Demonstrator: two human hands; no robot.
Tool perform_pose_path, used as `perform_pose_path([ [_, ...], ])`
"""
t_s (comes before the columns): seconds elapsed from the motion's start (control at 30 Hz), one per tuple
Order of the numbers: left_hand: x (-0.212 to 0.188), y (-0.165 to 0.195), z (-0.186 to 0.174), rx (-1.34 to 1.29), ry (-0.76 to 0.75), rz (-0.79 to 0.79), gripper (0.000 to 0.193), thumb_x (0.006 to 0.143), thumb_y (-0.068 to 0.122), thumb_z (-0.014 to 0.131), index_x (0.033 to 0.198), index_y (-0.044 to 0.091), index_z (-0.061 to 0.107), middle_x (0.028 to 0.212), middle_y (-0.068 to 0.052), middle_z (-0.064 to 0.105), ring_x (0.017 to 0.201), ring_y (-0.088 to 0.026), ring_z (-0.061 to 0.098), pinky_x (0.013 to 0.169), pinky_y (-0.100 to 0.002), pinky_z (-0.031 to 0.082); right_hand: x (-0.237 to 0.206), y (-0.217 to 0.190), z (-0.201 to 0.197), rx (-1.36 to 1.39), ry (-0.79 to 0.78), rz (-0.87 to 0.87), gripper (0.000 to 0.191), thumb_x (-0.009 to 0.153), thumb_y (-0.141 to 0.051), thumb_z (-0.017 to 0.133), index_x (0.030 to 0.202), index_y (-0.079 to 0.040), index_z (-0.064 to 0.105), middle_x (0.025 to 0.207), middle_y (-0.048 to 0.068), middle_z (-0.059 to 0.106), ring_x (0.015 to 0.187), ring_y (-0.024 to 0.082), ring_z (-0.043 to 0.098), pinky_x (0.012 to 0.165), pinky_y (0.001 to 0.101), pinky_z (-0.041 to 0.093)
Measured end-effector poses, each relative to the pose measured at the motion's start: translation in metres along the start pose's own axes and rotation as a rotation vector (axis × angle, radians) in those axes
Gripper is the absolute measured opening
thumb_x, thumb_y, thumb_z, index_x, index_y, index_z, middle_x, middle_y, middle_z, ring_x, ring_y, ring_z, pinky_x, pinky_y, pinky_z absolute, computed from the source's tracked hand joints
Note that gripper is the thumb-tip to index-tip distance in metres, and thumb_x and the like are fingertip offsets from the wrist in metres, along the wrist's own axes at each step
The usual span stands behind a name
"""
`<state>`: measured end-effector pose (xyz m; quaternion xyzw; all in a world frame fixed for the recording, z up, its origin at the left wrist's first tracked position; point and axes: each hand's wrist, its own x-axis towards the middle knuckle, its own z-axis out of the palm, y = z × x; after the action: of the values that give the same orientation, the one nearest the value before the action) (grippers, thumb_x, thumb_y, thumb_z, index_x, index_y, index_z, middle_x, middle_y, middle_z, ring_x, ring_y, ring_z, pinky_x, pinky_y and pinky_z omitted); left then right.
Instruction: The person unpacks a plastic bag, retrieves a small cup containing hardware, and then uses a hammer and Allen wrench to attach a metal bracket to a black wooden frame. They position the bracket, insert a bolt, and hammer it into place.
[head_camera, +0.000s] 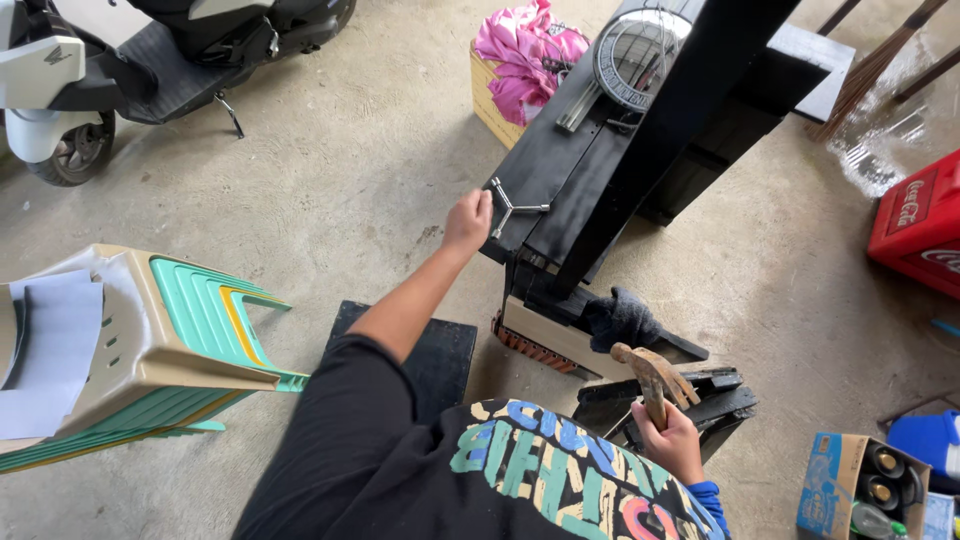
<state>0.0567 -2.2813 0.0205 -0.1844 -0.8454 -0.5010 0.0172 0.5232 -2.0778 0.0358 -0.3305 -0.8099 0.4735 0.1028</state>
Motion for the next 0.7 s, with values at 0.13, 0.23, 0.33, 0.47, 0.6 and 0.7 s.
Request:
perform_pose_path([
  [0.13,-0.043,-0.022,-0.093,-0.892,-0.663,-0.523,0.057,0.099,0.058,0.042,0.107,0.014,0.077,0.122,-0.006,0.071,0.107,-0.017,0.063,0.083,-0.038,0.051,0.016,-0.043,0.002,-0.006,0.057,-0.16,0.025,0.09,-0.024,0.075,0.085,0.0,0.068,0.056,-0.001,0.047,0.056,0.006,0.04,0.048,0.0281,0.037],
  [0.23,-0.115,-0.025,-0.142,-1.228,-0.73,-0.737,0.066,0.099,0.066,0.046,0.101,0.007,0.075,0.097,-0.007,0.073,0.078,-0.023,0.064,0.076,-0.041,0.056,0.027,-0.071,0.002,0.018,0.121,-0.216,0.023,0.086,-0.023,0.075,0.094,-0.002,0.072,0.054,-0.002,0.049,0.052,0.006,0.042,0.046,0.0279,0.038],
  [0.33,-0.142,0.005,-0.162,-0.502,-0.734,-0.09,0.05,0.097,0.053,0.055,0.11,0.007,0.073,0.109,-0.01,0.072,0.093,-0.026,0.065,0.085,-0.041,0.054,0.029,-0.09,-0.003,0.034,0.167,-0.234,0.024,0.089,-0.024,0.075,0.096,-0.001,0.073,0.056,-0.002,0.049,0.054,0.006,0.041,0.047,0.0276,0.037],
  [0.47,-0.107,0.116,-0.164,0.074,-0.454,0.56,0.038,0.094,0.035,0.068,0.122,0.007,0.071,0.125,-0.014,0.071,0.113,-0.03,0.066,0.096,-0.04,0.053,0.046,-0.123,-0.019,0.198,0.186,-0.299,0.022,0.092,-0.02,0.07,0.082,-0.001,0.067,0.056,0.001,0.056,0.048,0.011,0.051,0.042,0.0309,0.044],
  [0.6,-0.097,0.241,-0.192,-0.129,-0.398,0.431,0.034,0.095,0.027,0.07,0.124,0.01,0.072,0.118,-0.011,0.075,0.103,-0.021,0.074,0.086,-0.034,0.061,0.055,-0.179,-0.045,0.49,0.157,-0.529,0.014,0.098,-0.015,0.06,0.086,-0.008,0.061,0.064,0.003,0.058,0.053,0.011,0.056,0.048,0.0304,0.05],
  [0.7,-0.084,0.326,-0.216,-0.244,-0.345,0.544,0.016,0.096,0.014,0.072,0.111,0.01,0.076,0.1,-0.008,0.079,0.092,-0.016,0.075,0.084,-0.029,0.06,0.074,-0.25,-0.079,0.466,0.101,-0.807,0.019,0.103,-0.011,0.059,0.085,-0.007,0.056,0.07,0.004,0.06,0.058,0.013,0.064,0.052,0.0318,0.058],
])
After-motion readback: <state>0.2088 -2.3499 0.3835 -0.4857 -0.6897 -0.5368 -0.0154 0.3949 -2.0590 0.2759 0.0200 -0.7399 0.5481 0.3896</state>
